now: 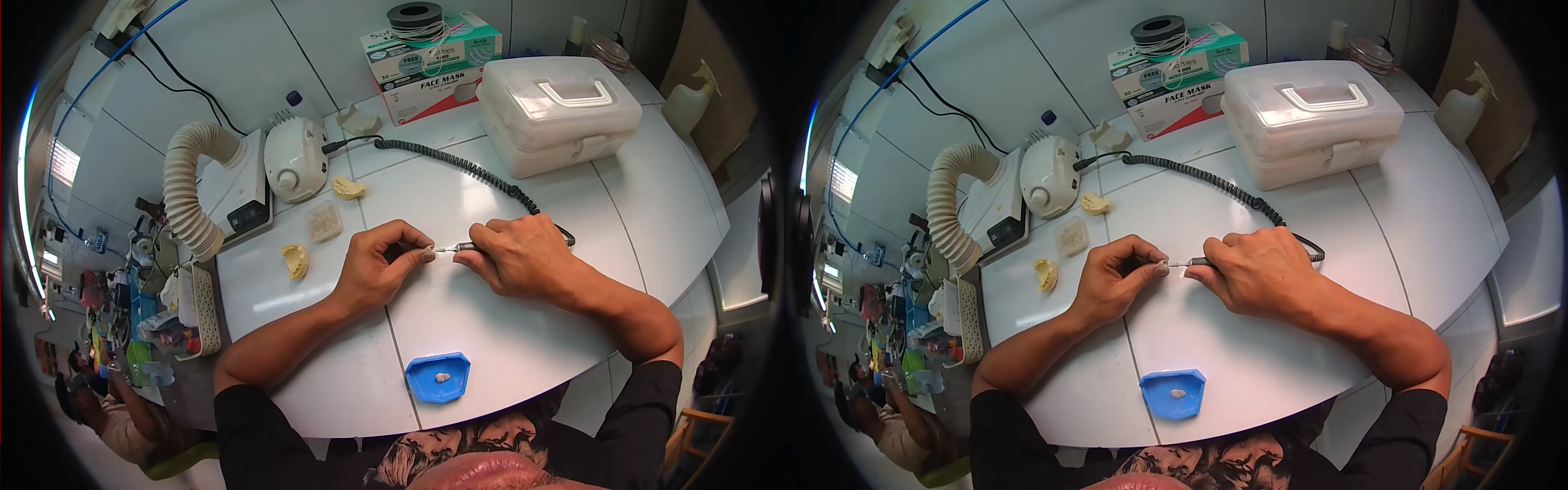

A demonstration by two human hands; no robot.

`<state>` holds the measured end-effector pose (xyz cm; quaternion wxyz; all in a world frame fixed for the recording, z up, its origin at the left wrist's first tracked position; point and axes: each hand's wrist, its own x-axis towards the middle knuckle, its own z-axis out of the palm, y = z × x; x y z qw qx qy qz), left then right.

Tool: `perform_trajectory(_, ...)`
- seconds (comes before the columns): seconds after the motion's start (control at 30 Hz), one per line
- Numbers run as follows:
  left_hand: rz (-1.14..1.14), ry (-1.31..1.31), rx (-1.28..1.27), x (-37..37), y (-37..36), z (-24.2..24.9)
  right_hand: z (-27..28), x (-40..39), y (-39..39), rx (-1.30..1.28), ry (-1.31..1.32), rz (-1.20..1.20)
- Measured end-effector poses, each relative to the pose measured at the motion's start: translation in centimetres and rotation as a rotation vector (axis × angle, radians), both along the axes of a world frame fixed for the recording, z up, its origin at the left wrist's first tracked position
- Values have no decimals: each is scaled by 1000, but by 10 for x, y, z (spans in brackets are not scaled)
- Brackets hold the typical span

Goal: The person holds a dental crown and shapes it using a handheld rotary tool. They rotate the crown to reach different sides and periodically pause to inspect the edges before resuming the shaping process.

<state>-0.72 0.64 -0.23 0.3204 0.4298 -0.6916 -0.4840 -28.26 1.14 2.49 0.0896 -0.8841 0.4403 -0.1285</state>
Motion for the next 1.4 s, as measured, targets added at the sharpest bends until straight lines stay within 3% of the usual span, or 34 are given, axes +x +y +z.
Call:
perform_trajectory(0.43, 28, 212, -6, 5, -4, -8, -12, 5, -4, -222, -127, -95)
perform_trajectory(0.83, 13, 419, 18, 11, -18, -19, -12, 0, -4, -216, -76, -60)
perform_trajectory(0.87, 28, 404, 11, 11, -19, -17, -11, -1, -5, -207, -56, -64)
perform_trajectory(1.0, 84, -169, -568, 14, -22, 10, -7, -7, -11, -180, -28, -68)
perform_trajectory(1.1, -10, -507, -1112, 15, -20, 16, -8, -9, -14, -171, -34, -64)
perform_trajectory(1.23, -122, -631, -963, 11, -16, 10, -7, -9, -15, -161, -12, -71)
perform_trajectory(1.33, -10, -533, -1069, 6, -15, 21, -3, -9, -14, -127, -16, -70)
perform_trajectory(1.4, -39, -568, -1006, 6, -15, 10, -6, -10, -13, -142, -29, -73)
